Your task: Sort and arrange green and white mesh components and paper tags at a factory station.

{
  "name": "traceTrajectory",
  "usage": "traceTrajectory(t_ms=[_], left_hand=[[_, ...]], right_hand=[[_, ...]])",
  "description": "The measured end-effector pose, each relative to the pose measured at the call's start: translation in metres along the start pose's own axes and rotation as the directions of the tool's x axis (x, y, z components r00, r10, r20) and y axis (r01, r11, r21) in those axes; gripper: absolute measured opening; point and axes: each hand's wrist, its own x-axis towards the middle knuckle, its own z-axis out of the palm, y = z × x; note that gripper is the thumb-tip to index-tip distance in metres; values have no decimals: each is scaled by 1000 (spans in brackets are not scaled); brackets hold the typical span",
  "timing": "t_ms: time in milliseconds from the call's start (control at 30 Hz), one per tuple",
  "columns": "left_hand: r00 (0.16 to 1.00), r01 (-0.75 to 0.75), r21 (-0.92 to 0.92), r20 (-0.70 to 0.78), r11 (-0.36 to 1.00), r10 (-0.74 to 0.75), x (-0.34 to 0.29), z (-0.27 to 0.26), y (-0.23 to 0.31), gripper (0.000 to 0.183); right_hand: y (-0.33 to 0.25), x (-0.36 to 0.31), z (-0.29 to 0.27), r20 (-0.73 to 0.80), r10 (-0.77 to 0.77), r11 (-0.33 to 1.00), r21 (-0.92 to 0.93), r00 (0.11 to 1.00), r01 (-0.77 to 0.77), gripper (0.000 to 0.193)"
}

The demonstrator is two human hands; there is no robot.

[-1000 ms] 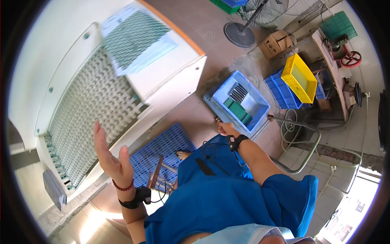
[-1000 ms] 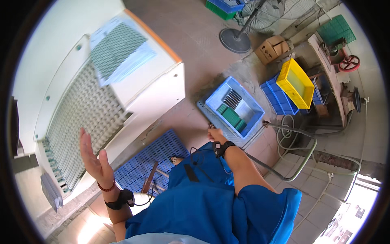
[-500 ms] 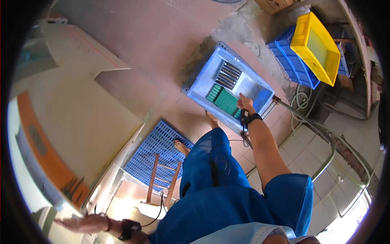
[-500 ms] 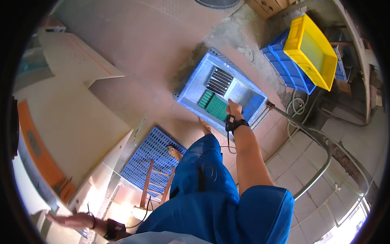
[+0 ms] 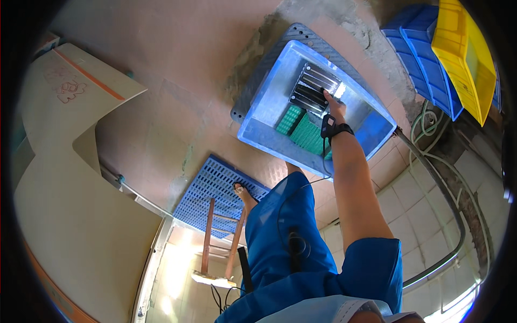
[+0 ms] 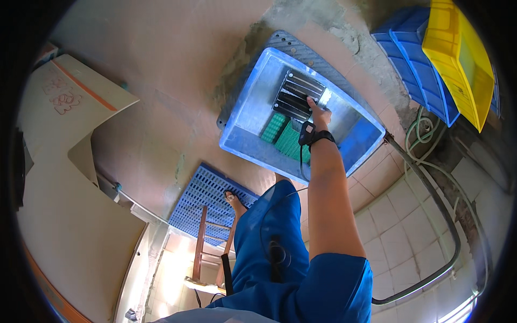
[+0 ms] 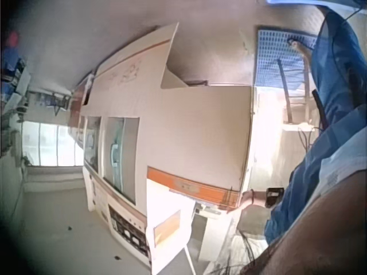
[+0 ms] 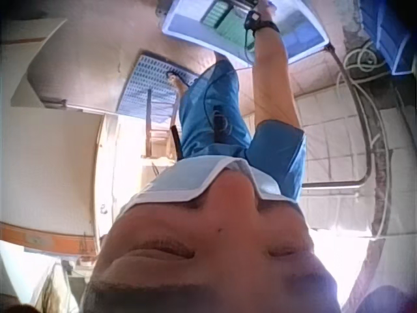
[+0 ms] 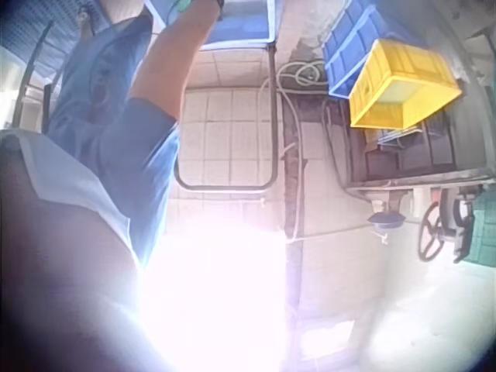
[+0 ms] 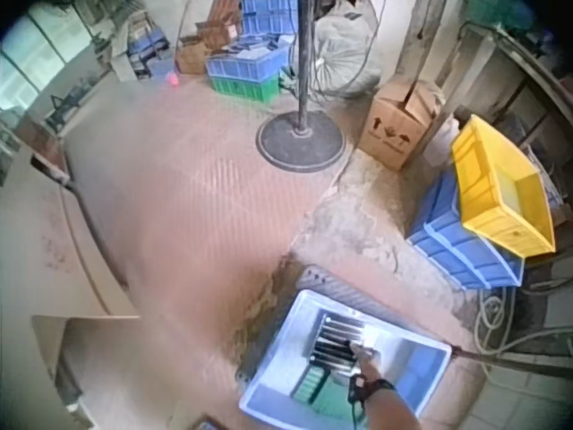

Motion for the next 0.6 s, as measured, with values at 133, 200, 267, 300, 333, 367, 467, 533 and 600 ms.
traceTrajectory(t_ms=[133, 200, 267, 300, 333, 367, 467, 533, 600], left_hand=[[984, 158, -379, 136, 912, -114, 1, -6, -8, 62], [916, 392, -847, 395, 358, -67, 2, -10, -6, 60], [969, 244, -648, 198, 722, -150, 2, -8, -6, 59], [991, 126, -280, -10, 952, -134, 2, -6, -5, 58], [990, 133, -280, -13, 951, -142, 2, -8, -10, 58], [955, 298, -776, 245, 556, -170, 5, -12, -11, 57], [942, 333, -765, 300, 552, -153, 2, -7, -6, 57], [986, 156, -263, 93, 952, -136, 0, -2, 1, 57], [971, 220, -506, 27, 834, -239, 1, 3, 2, 58]], right_hand=[[4, 2, 5, -58, 87, 996, 24, 995, -86, 115], [5, 6, 1, -48, 61, 997, 45, 997, -59, 116], [13, 31, -4, 29, -16, 999, 31, 999, 16, 117], [14, 37, -2, 13, -58, 998, 30, 998, 57, 113], [13, 42, -5, 11, -63, 998, 24, 998, 62, 113], [10, 29, 2, 53, -5, 1000, 16, 999, 5, 109], [4, 10, -4, 68, 24, 996, 84, 997, -29, 98], [-7, -3, -7, 88, 78, 996, 35, 993, -81, 96], [-9, 0, -7, 42, 76, 997, 25, 996, -77, 93]])
